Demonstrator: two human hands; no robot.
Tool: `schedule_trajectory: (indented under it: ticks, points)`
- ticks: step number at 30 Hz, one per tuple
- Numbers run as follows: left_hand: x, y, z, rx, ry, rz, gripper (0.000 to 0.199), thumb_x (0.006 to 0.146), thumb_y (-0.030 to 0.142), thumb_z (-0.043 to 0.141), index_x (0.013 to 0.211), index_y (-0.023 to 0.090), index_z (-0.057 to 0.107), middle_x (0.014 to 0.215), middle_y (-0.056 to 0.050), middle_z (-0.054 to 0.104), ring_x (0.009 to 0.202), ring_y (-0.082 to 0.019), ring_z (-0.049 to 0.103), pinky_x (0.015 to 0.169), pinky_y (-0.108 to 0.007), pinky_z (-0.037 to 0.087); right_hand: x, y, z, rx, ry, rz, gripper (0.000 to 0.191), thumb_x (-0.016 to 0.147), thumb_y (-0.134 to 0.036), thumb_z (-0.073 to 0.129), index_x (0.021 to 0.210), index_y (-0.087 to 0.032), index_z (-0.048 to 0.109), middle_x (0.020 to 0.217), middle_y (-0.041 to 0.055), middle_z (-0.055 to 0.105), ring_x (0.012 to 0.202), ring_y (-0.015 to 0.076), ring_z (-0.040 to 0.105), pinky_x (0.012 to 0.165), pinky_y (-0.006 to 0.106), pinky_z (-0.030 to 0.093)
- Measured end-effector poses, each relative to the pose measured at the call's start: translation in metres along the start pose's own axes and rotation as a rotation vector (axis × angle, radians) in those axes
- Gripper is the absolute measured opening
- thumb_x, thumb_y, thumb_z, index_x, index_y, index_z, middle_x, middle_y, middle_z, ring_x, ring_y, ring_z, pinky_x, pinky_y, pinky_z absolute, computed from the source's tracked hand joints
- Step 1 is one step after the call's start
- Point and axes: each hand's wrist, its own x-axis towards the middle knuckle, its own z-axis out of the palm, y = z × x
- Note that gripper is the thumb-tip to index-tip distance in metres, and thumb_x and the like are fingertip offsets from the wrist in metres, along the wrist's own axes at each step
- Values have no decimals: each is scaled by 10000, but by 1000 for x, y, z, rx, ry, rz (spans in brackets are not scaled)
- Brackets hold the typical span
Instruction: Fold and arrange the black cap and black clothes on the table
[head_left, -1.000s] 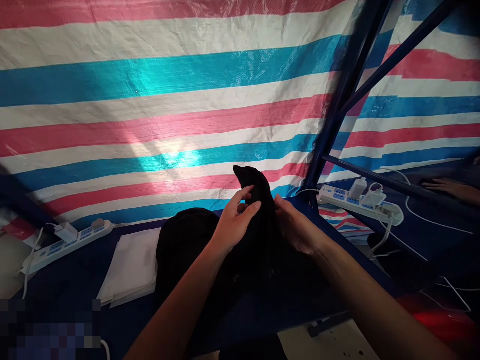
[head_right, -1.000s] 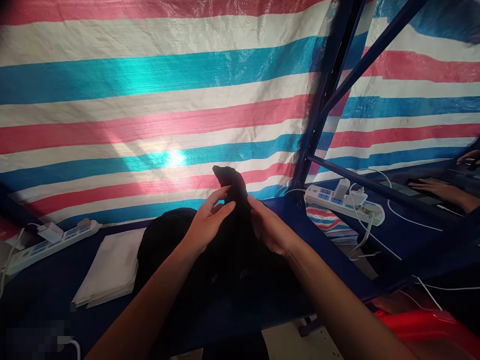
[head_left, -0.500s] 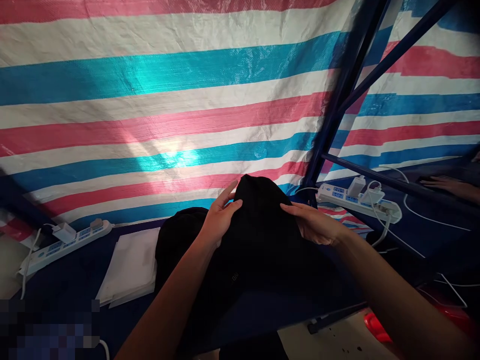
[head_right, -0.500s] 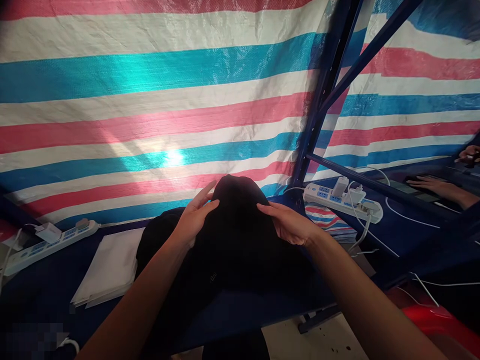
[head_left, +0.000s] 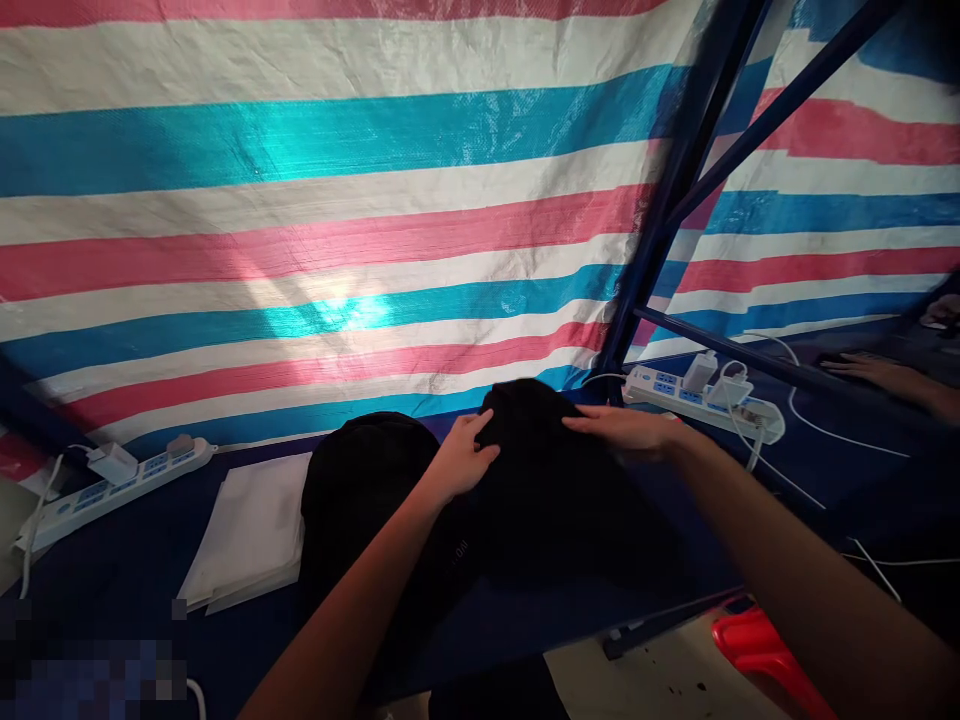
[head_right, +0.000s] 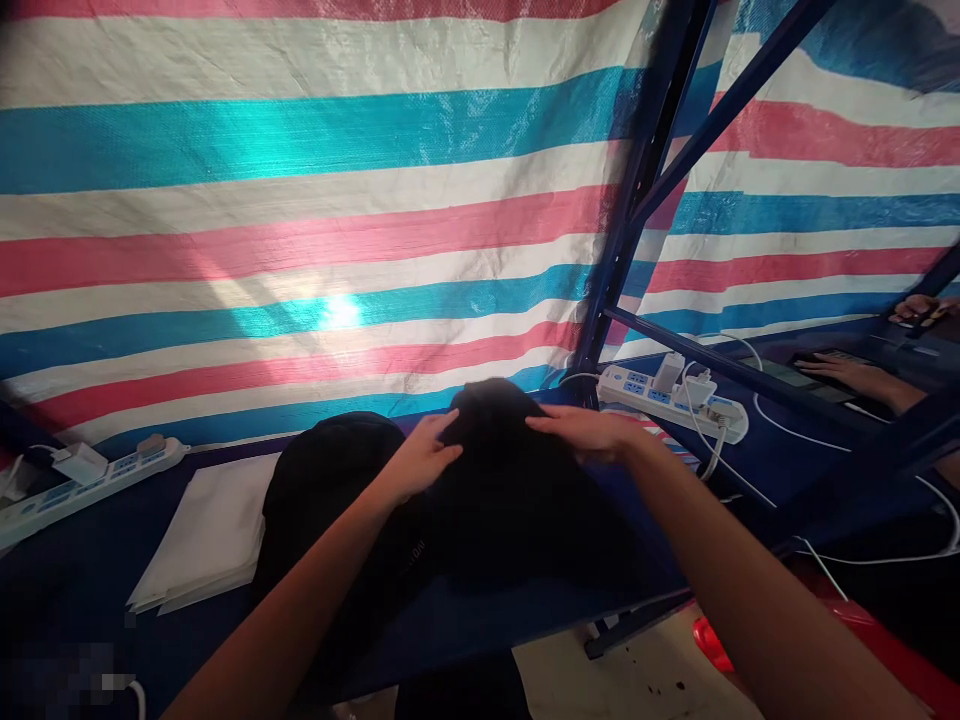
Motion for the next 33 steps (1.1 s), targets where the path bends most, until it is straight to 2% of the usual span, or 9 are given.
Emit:
schedule_trajectory:
  ticks: [3,6,10,13,19,22,24,28,33]
  points:
    - [5,-24,10,137,-62,-29,693,902,74,660,1573,238,606,1589,-123,553,963,-187,711,1001,-380,608,12,21,8,-90,-122,159,776,929,-612,764,1576,-233,564,1247,147,772,1035,296,762,638,304,667]
    - [7,-29,10,183,-66,9,699,894,56,643,1568,236,610,1602,-106,552,985,-199,719,1033,-390,605,16,34,7,-161,-108,125,819,926,-633,758,1591,-215,526,1142,122,769,984,293,752,620,303,658]
    - [8,-24,3,253,-53,39,706,888,61,648,1569,245,610,1632,-90,542,1061,-222,726,1046,-378,601,16,34,8,-269,-162,97,599,972,-561,722,1438,-202,611,905,76,739,817,273,758,580,296,625]
    - [4,-25,2,391,-9,96,688,900,56,603,1568,223,610,1612,-95,568,1232,-275,681,1131,-418,556,18,25,11,-353,-184,121,400,1002,-493,675,1264,-192,663,883,84,741,764,269,771,567,304,604]
    - [-6,-25,8,640,29,243,593,952,174,593,1545,162,611,1716,-153,429,1576,-380,385,1276,-550,412,25,4,18,-693,148,-197,318,1010,-488,631,1073,-196,737,1061,152,797,936,336,771,747,382,563]
    - [-8,-20,16,713,-16,406,541,977,177,568,1514,204,628,1734,-101,427,1658,-343,265,1352,-557,278,28,-8,36,-566,83,-285,468,1044,-617,557,1202,-213,734,1065,122,808,919,297,761,773,366,547]
    - [-9,-16,24,754,-64,485,534,997,172,546,1525,214,610,1685,-103,500,1637,-315,328,1370,-548,233,33,-14,50,-487,50,-297,558,1041,-636,567,1376,-203,670,1016,98,807,864,264,751,745,342,532]
    - [-11,-10,38,840,-167,529,532,1009,163,520,1534,191,599,1570,-143,606,1496,-313,524,1342,-539,299,56,-20,67,-526,122,-430,703,1015,-457,660,1645,-216,464,994,60,784,870,242,726,751,322,515]
    - [-18,-12,37,899,-192,460,502,1015,173,524,1503,185,638,1647,-146,527,1596,-425,371,1310,-652,324,96,-11,64,-712,12,-600,516,990,-243,641,1505,-257,674,1219,115,768,1099,304,716,960,393,534]
